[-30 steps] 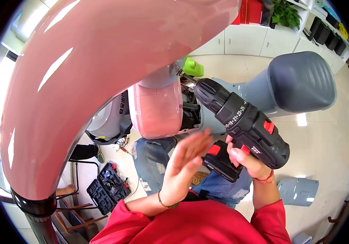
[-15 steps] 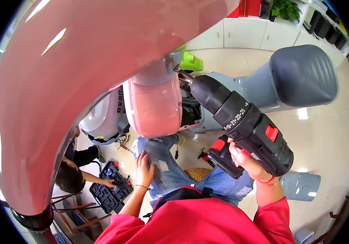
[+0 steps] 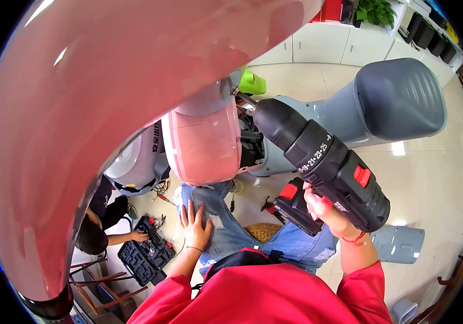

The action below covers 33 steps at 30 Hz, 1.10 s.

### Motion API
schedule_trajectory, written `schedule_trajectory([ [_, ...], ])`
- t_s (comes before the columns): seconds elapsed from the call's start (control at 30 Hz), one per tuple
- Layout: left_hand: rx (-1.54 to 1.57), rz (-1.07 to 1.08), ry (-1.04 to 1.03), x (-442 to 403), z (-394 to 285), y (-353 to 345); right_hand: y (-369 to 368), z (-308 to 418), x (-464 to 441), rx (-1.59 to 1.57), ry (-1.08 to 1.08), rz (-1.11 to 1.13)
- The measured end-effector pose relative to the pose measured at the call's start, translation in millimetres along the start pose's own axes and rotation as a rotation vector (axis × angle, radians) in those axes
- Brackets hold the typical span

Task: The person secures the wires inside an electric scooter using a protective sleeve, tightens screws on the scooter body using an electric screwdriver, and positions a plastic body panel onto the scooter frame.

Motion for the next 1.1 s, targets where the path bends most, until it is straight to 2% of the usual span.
schedule_trajectory([
  [0.27, 0.015, -0.028, 0.008, 2, -1, -2, -2, -11, 3, -0.095, -0.053, 0.000],
  [0.57, 0.023, -0.033, 0.013, 1, -1, -2, -2, -8, -2, -0.191, 0.036, -0.068],
  [0.77, 0.027, -0.029, 0.020, 0, -1, -1, -5, -15, -5, -0.128, -0.017, -0.014],
  [0.87, 0.019, -0.030, 0.021, 0, -1, -1, -9, -6, -11, -0.457, 0.147, -0.002],
  [1.07, 0.026, -0.029, 0.028, 0, 1, -2, -6, -5, -14, -0.211, -0.011, 0.001],
  [1.1, 0.029, -0.028, 0.028, -1, 1, -2, -4, 4, -22, 0.098, 0.171, -0.109],
])
Point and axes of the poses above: each hand's wrist, its own x-axis away from the middle knuckle, its own y-axis out of the back of the hand, z = x × y, the point moved 4 cm from there along -x, towards the middle knuckle, and after that the axes turned 4 degrees about y, right-handed, at the moved point
